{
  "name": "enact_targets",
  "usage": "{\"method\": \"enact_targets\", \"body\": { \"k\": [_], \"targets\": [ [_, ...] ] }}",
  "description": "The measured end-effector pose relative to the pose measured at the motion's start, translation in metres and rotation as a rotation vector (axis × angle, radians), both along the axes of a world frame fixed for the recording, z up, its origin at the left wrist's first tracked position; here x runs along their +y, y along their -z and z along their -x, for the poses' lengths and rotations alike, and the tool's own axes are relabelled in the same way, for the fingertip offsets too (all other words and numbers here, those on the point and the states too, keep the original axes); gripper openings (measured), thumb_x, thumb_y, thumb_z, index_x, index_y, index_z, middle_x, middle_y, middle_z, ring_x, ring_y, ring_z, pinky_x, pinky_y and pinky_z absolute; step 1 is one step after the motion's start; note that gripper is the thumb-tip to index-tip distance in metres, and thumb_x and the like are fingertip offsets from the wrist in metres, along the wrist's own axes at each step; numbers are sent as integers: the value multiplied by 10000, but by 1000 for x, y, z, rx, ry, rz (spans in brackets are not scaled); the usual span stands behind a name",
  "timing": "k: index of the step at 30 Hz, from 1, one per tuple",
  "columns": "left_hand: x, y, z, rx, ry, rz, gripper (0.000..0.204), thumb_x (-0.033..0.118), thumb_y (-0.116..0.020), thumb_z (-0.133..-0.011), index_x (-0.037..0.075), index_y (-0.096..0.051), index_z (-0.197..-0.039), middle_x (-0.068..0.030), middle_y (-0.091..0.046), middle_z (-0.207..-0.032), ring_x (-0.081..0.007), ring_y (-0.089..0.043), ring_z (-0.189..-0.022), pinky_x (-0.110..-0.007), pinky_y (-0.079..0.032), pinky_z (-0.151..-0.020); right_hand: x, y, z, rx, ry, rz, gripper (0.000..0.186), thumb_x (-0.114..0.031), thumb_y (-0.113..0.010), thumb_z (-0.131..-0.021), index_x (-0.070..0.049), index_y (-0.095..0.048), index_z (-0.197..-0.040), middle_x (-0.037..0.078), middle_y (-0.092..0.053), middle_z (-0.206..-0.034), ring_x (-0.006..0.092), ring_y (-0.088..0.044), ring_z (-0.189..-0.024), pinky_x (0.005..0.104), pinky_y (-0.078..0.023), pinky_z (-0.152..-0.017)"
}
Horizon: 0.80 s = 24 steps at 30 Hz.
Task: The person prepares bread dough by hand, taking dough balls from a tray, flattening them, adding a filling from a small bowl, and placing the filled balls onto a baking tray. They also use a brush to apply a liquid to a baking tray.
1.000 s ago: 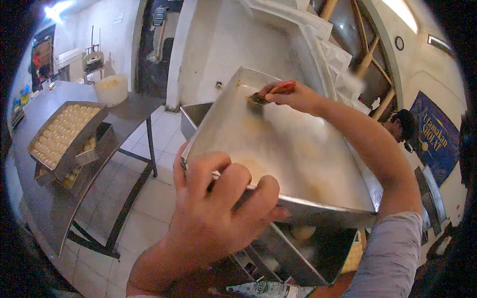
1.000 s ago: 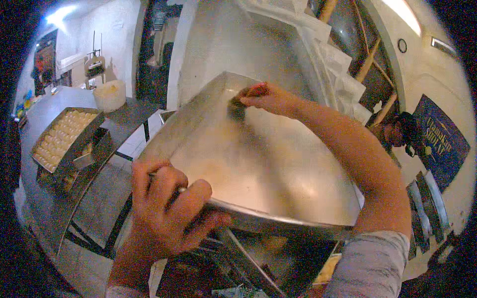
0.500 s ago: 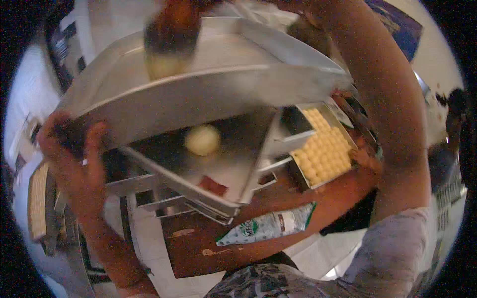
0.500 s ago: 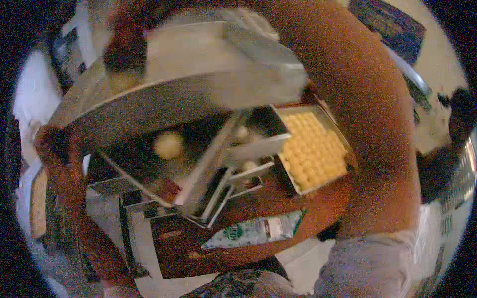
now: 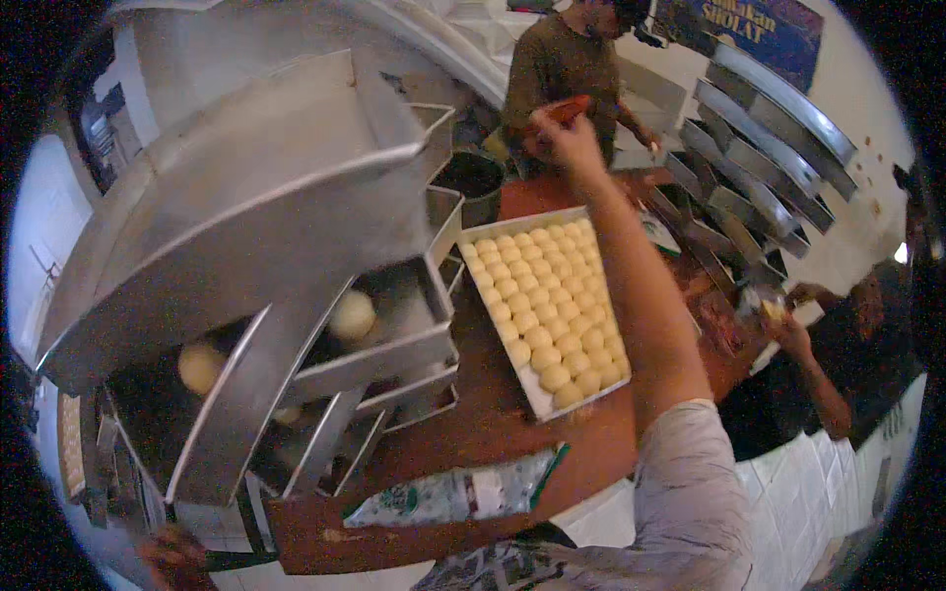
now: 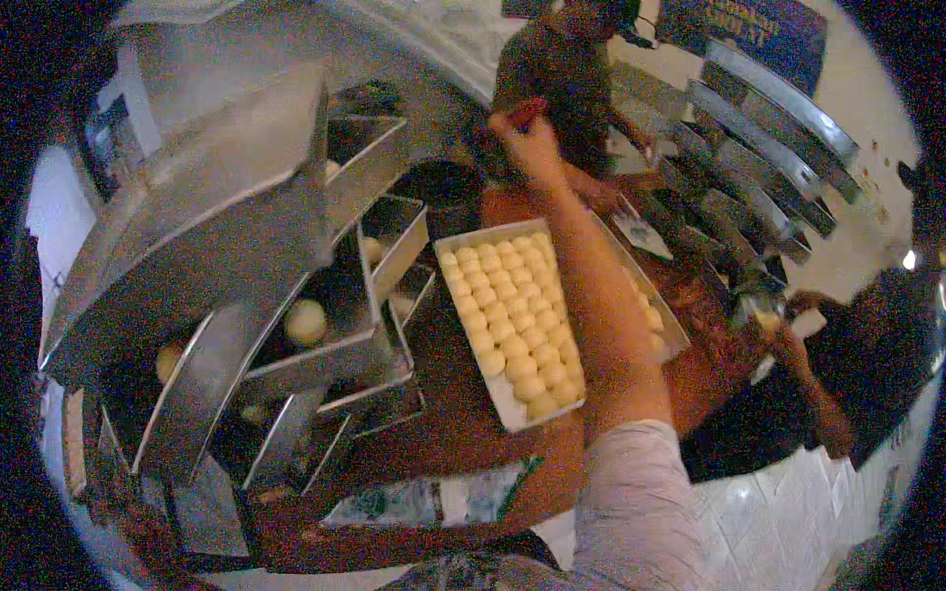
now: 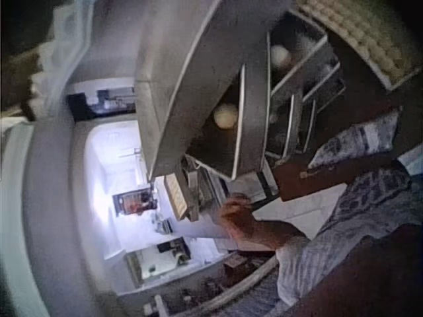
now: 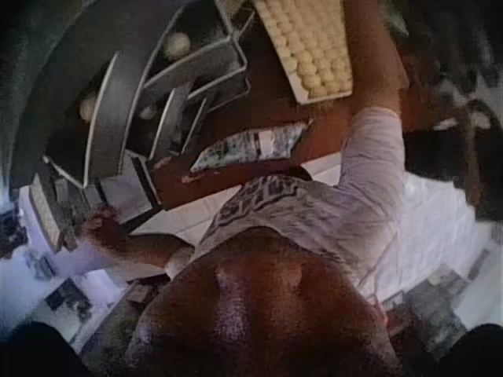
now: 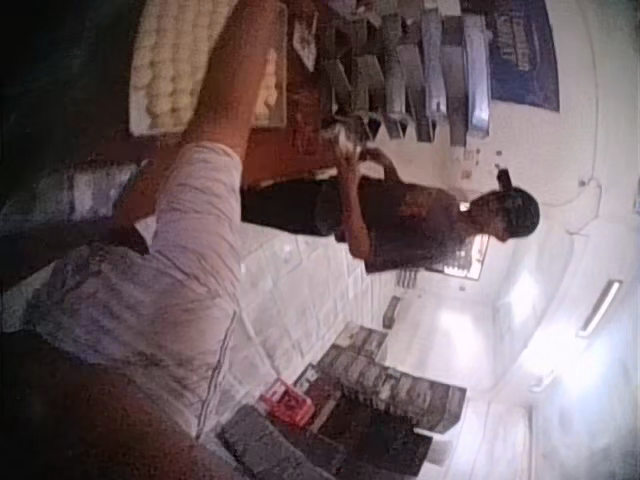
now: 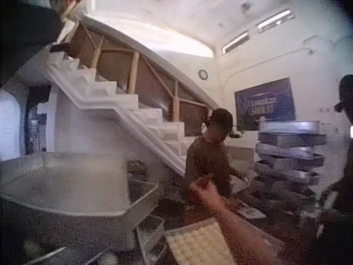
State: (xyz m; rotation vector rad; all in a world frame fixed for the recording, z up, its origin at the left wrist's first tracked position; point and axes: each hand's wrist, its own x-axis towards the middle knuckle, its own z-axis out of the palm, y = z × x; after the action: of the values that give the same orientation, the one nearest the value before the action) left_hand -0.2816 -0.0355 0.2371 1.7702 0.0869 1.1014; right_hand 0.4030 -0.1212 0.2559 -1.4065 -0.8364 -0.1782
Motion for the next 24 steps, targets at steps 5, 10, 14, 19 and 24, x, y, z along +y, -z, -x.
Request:
{"method": "enact_targets", "body": {
  "k": [5, 10, 14, 19, 24],
  "targets": [
    [-95, 24, -33, 700, -99, 204, 464, 362, -514, -865, 17, -467, -1173, -143, -512, -1123, -225, -503, -971, -345, -401, -827, 103, 84, -25, -200, 122, 259, 241, -195, -696, -721, -63, -589, -892, 69, -630, -795, 153, -594, -736, 310, -486, -662],
    [-131, 45, -81, 1021, -304, 622, 413, 142, -531, -878, 59, -419, -1267, -64, -496, -1172, -175, -477, -1047, -318, -372, -884, 148, 136, -61, -190, 20, 511, 301, -293, -666, -722, -57, -622, -904, 118, -647, -861, 227, -621, -804, 318, -475, -728],
    [-144, 46, -95, 1012, -359, 609, 346, 169, -520, -890, 58, -467, -1214, -96, -524, -1129, -192, -494, -1040, -317, -383, -864, 145, 117, -21, -259, -105, 1167, 830, -701, -328, -754, 10, -559, -1115, 224, -520, -1170, 359, -480, -1115, 502, -287, -976],
    [-126, 54, -116, 1130, -216, 467, 303, 197, -512, -892, 42, -508, -1153, -115, -528, -1119, -228, -495, -1049, -347, -392, -862, 81, 101, -17, -482, -38, 512, 328, -333, -567, -816, -25, -626, -913, 168, -630, -869, 307, -610, -831, 381, -472, -722],
    [-144, 92, -92, 1103, -538, 855, 474, 146, -625, -797, 56, -452, -1228, -102, -498, -1190, -216, -449, -1123, -325, -392, -912, -46, 132, 86, -385, -618, 813, 195, -172, -639, -759, -31, -631, -894, 104, -640, -831, 260, -573, -747, 342, -470, -698]
  ]
}}
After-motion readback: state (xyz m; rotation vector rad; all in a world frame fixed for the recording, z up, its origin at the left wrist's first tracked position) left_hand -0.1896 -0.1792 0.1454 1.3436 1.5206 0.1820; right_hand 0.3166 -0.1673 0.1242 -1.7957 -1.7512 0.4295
